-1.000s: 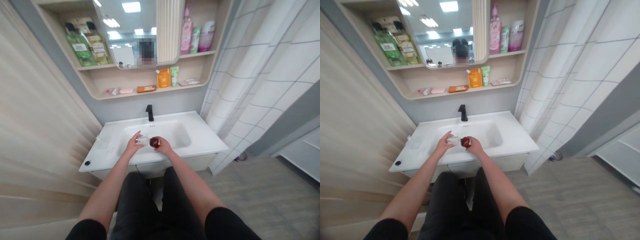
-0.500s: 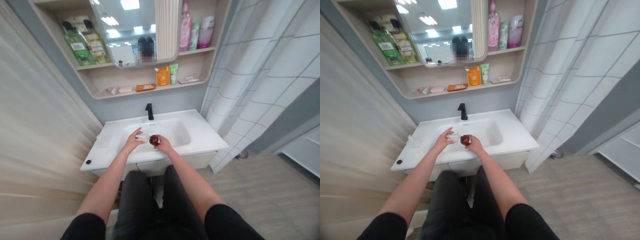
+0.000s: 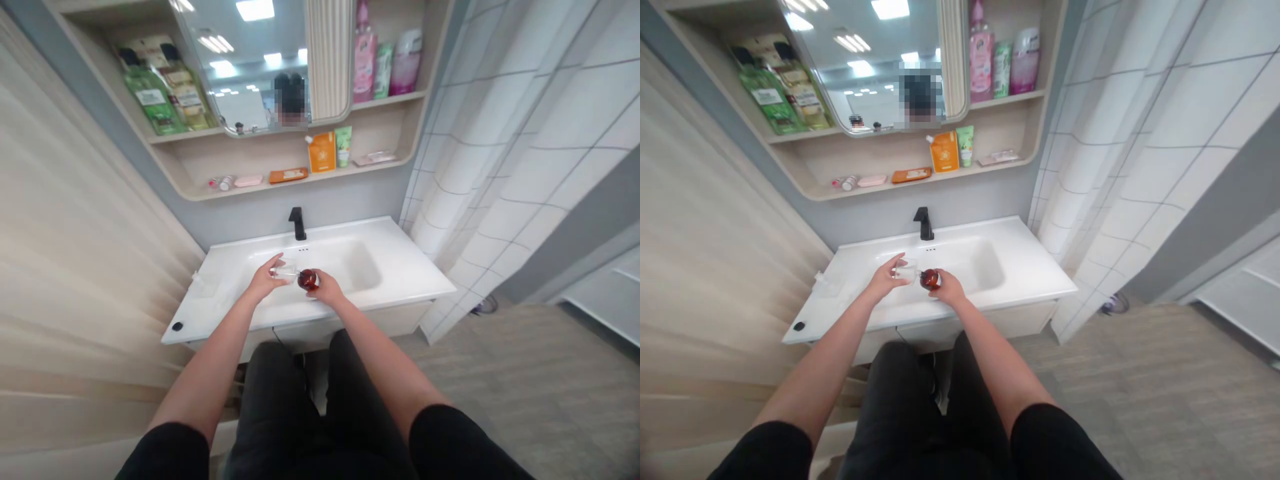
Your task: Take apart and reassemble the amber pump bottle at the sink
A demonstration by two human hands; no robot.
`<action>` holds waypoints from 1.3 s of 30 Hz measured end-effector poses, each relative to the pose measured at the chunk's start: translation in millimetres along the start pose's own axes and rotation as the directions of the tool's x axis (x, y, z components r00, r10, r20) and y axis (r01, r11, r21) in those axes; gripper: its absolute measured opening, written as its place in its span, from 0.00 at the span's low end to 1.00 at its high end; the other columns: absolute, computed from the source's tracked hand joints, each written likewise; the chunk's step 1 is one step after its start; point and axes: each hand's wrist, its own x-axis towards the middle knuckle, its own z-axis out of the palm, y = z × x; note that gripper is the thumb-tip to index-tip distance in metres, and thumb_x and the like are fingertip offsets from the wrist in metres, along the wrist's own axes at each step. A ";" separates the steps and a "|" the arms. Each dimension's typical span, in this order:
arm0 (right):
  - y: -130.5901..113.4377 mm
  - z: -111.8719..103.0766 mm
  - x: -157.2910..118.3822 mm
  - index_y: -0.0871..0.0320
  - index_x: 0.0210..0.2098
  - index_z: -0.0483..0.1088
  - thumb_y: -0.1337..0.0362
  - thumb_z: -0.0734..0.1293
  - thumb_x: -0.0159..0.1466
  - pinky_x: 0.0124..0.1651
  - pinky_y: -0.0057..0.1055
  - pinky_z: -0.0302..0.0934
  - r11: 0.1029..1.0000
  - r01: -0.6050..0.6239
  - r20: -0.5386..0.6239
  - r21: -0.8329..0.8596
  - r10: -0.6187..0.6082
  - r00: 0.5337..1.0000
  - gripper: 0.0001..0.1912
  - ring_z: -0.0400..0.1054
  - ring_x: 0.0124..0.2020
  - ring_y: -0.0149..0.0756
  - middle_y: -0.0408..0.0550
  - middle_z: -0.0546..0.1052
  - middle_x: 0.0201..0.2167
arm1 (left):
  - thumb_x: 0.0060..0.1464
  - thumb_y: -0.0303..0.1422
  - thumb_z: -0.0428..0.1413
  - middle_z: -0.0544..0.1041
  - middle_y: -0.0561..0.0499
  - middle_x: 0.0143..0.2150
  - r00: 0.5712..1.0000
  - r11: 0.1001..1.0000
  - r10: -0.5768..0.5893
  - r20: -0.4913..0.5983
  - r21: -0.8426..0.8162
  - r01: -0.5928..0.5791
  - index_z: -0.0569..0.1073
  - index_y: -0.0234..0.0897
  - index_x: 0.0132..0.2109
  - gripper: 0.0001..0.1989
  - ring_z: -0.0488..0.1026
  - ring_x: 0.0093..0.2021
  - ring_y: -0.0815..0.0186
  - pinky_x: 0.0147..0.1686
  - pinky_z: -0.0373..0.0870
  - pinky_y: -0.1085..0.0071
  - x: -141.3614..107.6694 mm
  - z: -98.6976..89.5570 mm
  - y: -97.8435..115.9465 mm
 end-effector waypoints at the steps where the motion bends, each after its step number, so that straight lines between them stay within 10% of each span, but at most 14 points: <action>1: -0.1 -0.1 0.0 0.50 0.65 0.76 0.68 0.84 0.50 0.65 0.48 0.71 1.000 -0.001 -0.001 -0.004 0.001 1.000 0.44 0.79 0.58 0.53 0.50 0.84 0.59 | 0.32 0.38 0.81 0.81 0.42 0.59 1.000 1.000 0.004 0.006 0.010 -0.004 0.76 0.41 0.73 0.57 0.80 0.54 0.53 0.55 0.76 0.58 0.7 -0.1 0.9; 39: 7.4 0.8 -0.2 0.50 0.66 0.74 0.60 0.86 0.51 0.66 0.47 0.71 0.998 -0.008 -0.088 0.067 0.014 0.996 0.45 0.80 0.59 0.53 0.49 0.85 0.58 | 0.33 0.35 0.79 0.84 0.44 0.57 0.991 0.968 0.073 0.117 0.232 -0.098 0.78 0.40 0.73 0.55 0.79 0.49 0.57 0.50 0.75 0.62 24.9 6.8 57.8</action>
